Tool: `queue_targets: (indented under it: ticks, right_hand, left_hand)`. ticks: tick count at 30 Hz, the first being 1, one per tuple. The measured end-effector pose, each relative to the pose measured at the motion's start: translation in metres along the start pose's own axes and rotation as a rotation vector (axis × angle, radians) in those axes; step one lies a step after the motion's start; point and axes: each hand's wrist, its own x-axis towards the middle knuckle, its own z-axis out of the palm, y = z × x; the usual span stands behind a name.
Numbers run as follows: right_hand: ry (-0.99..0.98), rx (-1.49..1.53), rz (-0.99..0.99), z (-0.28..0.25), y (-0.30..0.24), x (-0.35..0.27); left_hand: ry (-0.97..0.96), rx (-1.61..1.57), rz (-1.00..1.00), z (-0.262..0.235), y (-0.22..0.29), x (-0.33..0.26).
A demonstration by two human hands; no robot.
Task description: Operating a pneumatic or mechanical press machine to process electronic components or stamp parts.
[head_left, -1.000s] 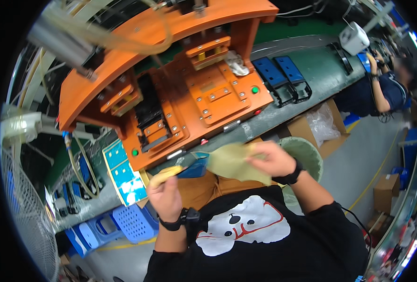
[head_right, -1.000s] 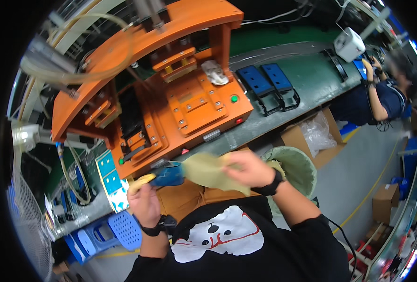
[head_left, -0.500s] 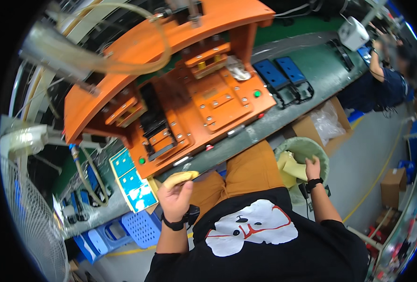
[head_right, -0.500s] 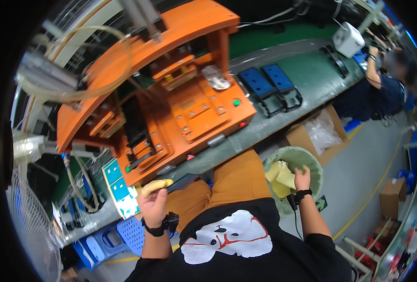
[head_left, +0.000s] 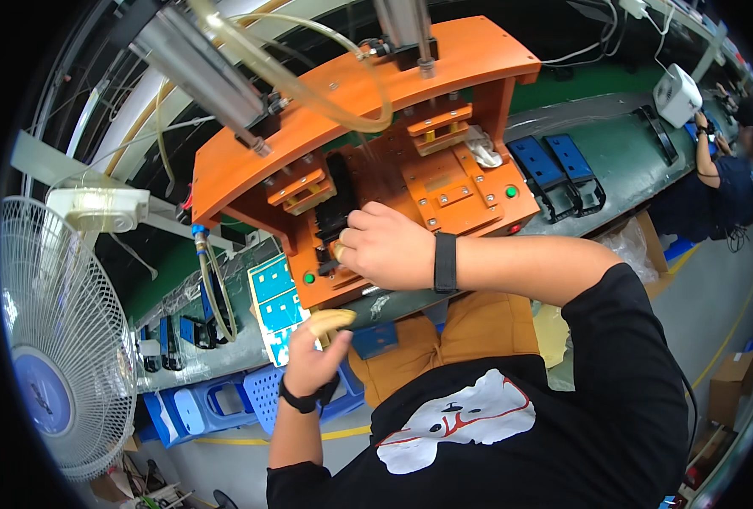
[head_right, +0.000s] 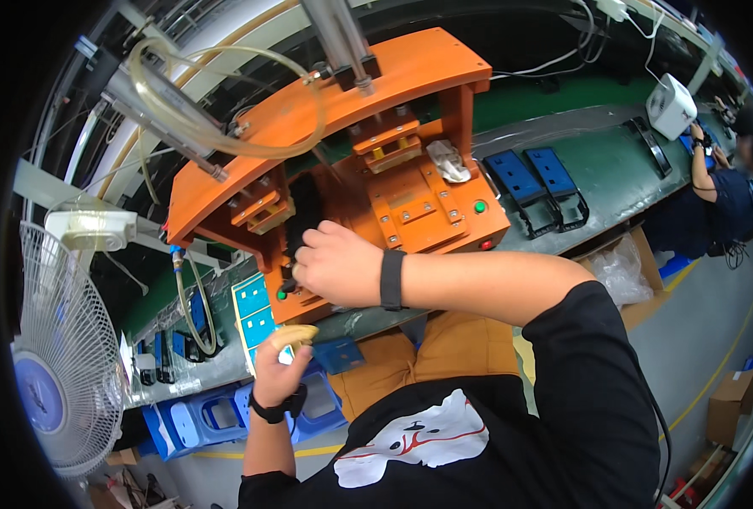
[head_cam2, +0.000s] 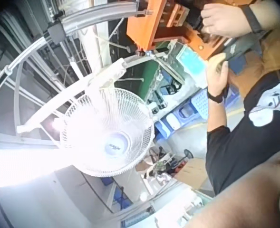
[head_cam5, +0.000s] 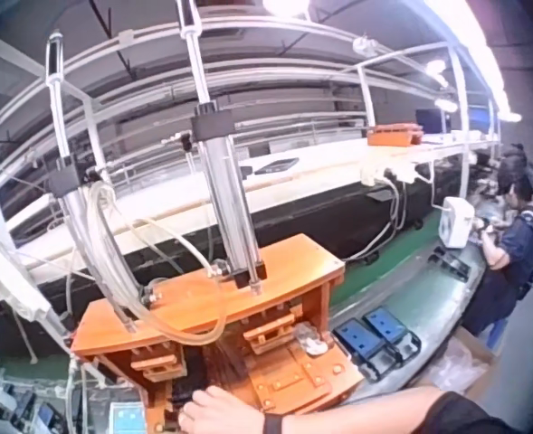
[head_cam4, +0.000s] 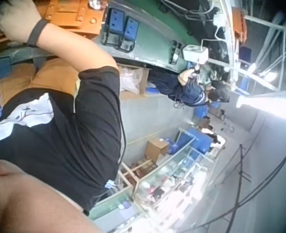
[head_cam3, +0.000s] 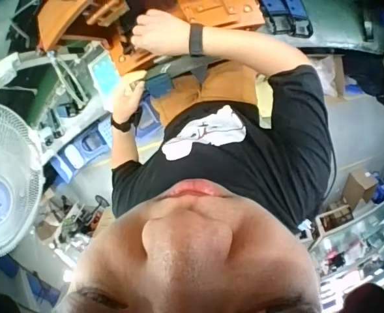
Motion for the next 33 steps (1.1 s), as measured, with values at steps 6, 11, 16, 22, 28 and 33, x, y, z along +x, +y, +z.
queue_targets:
  ticks: [6, 11, 16, 22, 28, 33]
  right_hand:
    - [0.391, 0.538, 0.151, -0.075, 0.02, -0.079]
    - [1.096, 1.302, 0.668, -0.113, 0.047, -0.277]
    - [1.68, 1.413, 0.854, -0.069, 0.155, -0.481]
    - [1.708, 1.345, 1.324, -0.009, 0.272, -0.593]
    - [0.502, 0.741, 1.95, -0.034, 0.278, -0.554]
    - [0.201, 0.042, 1.503, -0.091, 0.292, -0.449]
  left_hand:
    - [0.229, -0.211, -0.033, -0.03, -0.046, 0.042]
    - [0.151, -0.106, -0.124, -0.044, -0.062, 0.112]
    - [0.037, 0.21, -0.097, -0.044, -0.093, 0.171]
    - [0.001, 0.546, 0.011, -0.041, -0.13, 0.219]
    - [-0.018, 0.639, -0.02, -0.041, -0.13, 0.233]
    - [-0.03, 0.645, -0.032, -0.041, -0.118, 0.23]
